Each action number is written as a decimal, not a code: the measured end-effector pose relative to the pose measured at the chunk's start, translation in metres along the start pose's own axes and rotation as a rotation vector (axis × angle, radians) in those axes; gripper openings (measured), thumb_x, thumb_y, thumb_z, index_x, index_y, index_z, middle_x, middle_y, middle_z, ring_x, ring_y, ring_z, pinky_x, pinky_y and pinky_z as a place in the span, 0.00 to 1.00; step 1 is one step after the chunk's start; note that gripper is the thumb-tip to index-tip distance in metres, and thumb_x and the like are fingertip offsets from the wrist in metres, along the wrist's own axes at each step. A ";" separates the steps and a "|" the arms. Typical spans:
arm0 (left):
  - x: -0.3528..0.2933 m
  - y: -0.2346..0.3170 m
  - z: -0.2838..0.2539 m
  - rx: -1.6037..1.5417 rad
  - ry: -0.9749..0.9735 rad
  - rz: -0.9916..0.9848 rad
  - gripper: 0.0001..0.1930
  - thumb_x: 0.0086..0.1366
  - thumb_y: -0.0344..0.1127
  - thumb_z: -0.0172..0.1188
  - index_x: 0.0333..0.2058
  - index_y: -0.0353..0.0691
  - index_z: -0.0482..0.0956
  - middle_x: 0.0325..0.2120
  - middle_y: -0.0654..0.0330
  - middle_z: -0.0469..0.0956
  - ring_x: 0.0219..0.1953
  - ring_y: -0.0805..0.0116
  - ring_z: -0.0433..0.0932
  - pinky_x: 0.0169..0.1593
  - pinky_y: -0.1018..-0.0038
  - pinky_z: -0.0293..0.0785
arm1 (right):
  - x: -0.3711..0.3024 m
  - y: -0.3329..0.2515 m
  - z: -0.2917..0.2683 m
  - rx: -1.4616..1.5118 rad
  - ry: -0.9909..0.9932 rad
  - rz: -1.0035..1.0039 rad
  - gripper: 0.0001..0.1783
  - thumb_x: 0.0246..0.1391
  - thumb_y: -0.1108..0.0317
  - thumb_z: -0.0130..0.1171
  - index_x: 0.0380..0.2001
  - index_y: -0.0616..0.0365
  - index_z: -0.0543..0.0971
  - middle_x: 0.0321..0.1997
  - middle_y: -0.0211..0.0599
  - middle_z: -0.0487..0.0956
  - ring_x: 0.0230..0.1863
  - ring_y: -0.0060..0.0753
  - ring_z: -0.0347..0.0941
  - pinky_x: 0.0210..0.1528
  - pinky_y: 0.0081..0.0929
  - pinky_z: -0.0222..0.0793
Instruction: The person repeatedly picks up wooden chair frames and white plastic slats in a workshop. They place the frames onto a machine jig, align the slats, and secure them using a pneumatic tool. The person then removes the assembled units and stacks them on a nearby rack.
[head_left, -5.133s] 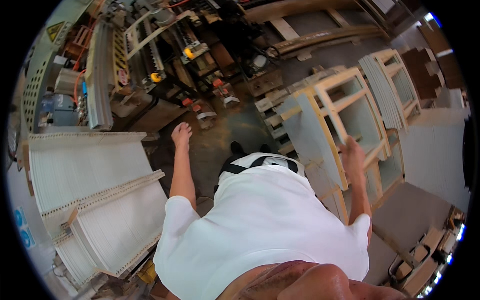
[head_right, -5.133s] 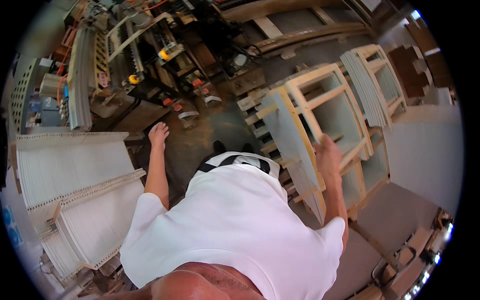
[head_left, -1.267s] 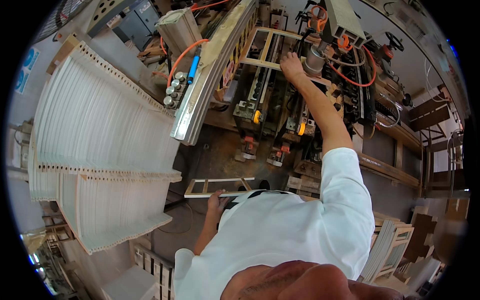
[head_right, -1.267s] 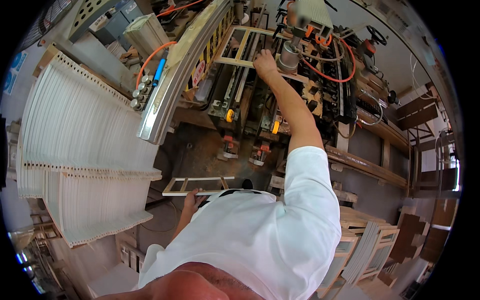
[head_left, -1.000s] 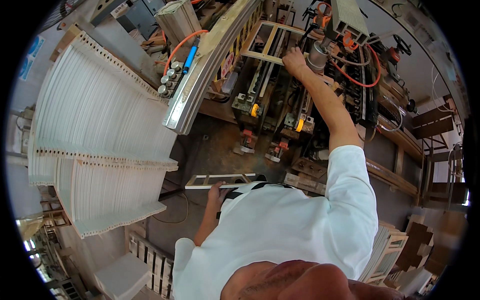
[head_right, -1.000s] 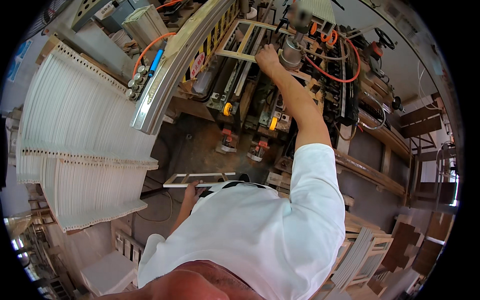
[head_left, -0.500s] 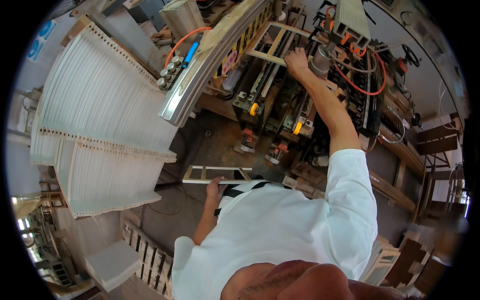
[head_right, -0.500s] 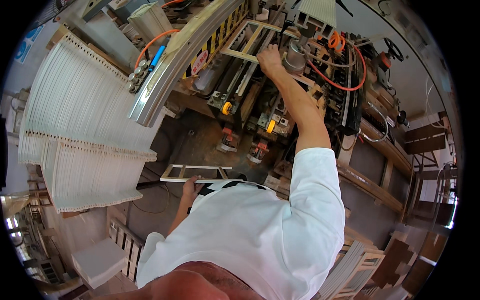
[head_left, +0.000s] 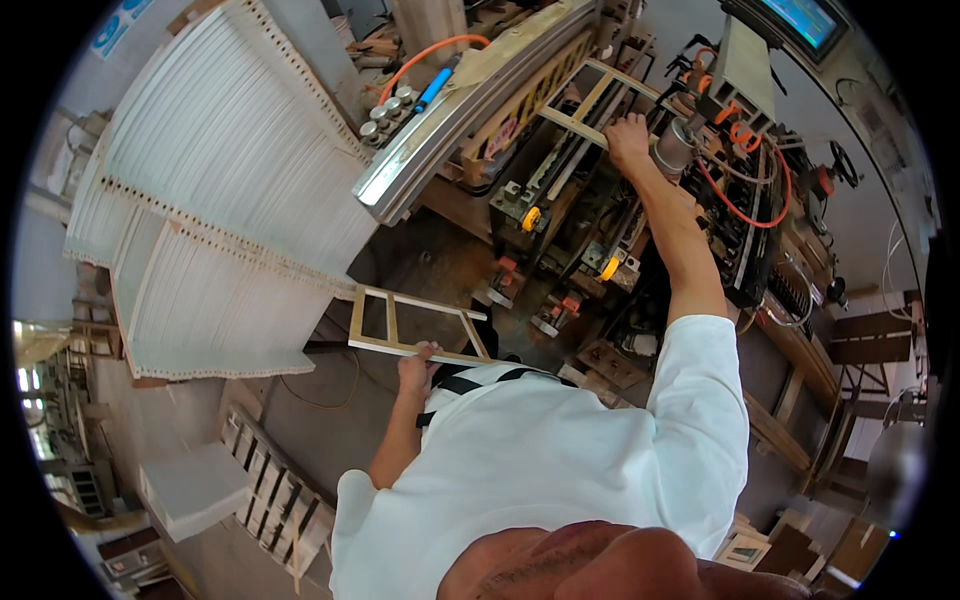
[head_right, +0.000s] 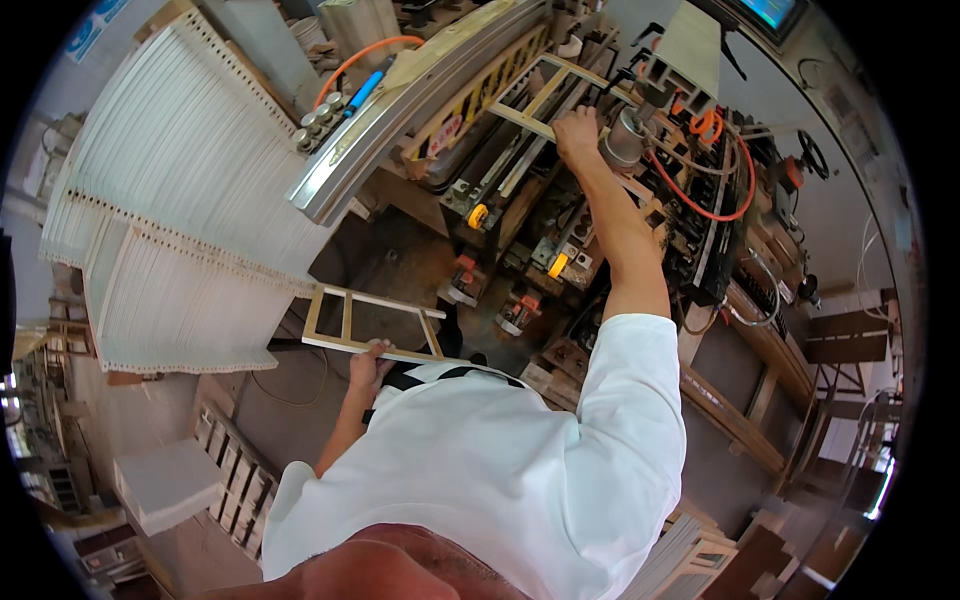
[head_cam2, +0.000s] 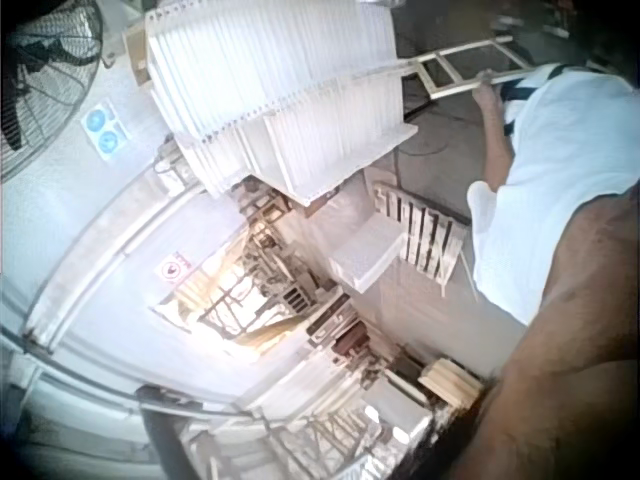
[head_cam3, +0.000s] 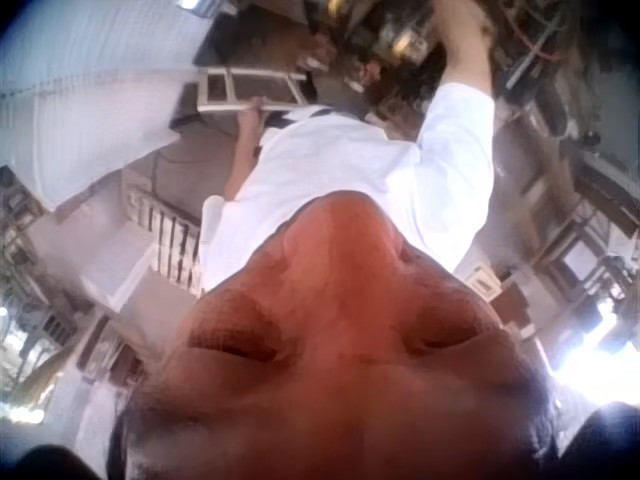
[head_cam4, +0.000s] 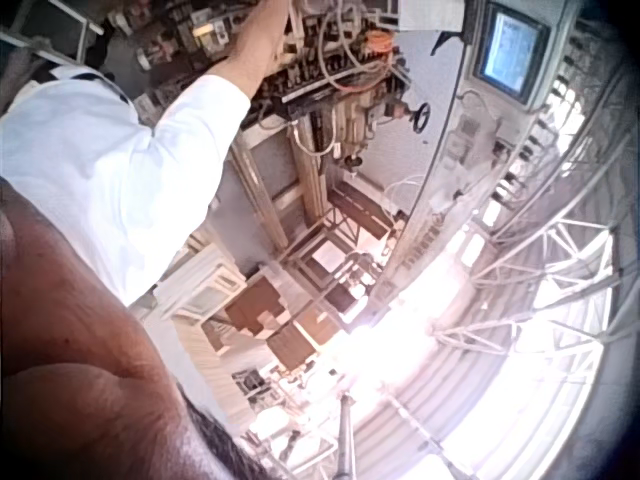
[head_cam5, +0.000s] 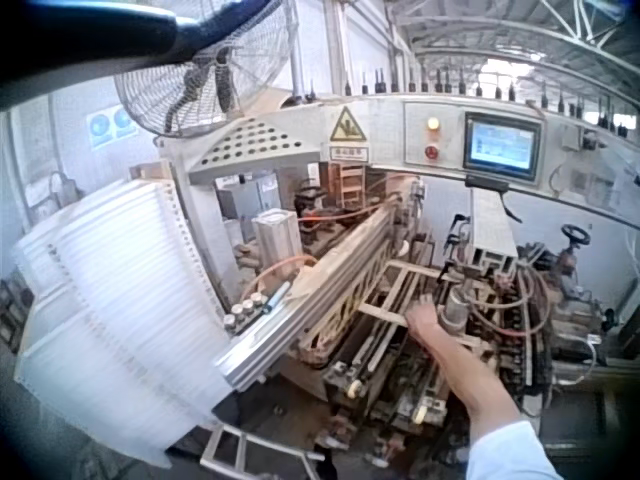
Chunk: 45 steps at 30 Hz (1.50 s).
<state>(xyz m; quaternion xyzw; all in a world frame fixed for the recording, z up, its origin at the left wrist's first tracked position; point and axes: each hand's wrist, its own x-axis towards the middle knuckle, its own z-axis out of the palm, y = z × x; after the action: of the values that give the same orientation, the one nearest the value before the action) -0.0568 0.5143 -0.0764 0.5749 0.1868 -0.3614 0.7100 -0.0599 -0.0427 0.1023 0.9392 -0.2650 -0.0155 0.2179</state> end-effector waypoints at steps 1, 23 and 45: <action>-0.008 0.003 -0.002 -0.013 0.001 0.019 0.09 0.60 0.28 0.57 0.40 0.34 0.75 0.37 0.57 0.78 0.44 0.61 0.77 0.46 0.63 0.74 | -0.001 0.000 -0.002 -0.008 -0.009 0.003 0.09 0.46 0.70 0.57 0.31 0.49 0.83 0.37 0.37 0.79 0.45 0.40 0.67 0.49 0.39 0.56; -0.243 0.204 -0.117 0.399 0.007 0.751 0.14 0.57 0.26 0.59 0.43 0.32 0.76 0.41 0.56 0.78 0.45 0.66 0.77 0.49 0.70 0.74 | 0.001 -0.012 -0.025 -0.113 -0.186 0.085 0.22 0.49 0.56 0.64 0.45 0.55 0.77 0.50 0.46 0.76 0.57 0.50 0.66 0.58 0.48 0.60; -0.070 0.615 -0.299 0.408 0.531 0.986 0.31 0.69 0.54 0.42 0.49 0.25 0.72 0.44 0.46 0.76 0.44 0.56 0.76 0.50 0.64 0.68 | -0.285 -0.263 -0.145 1.029 0.330 0.054 0.07 0.52 0.69 0.59 0.32 0.61 0.79 0.37 0.40 0.78 0.34 0.44 0.76 0.37 0.32 0.71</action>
<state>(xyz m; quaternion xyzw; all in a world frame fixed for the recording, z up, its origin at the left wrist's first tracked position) 0.3890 0.8675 0.3100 0.7892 -0.0041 0.1384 0.5983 -0.1549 0.3601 0.0994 0.9073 -0.2248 0.2698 -0.2314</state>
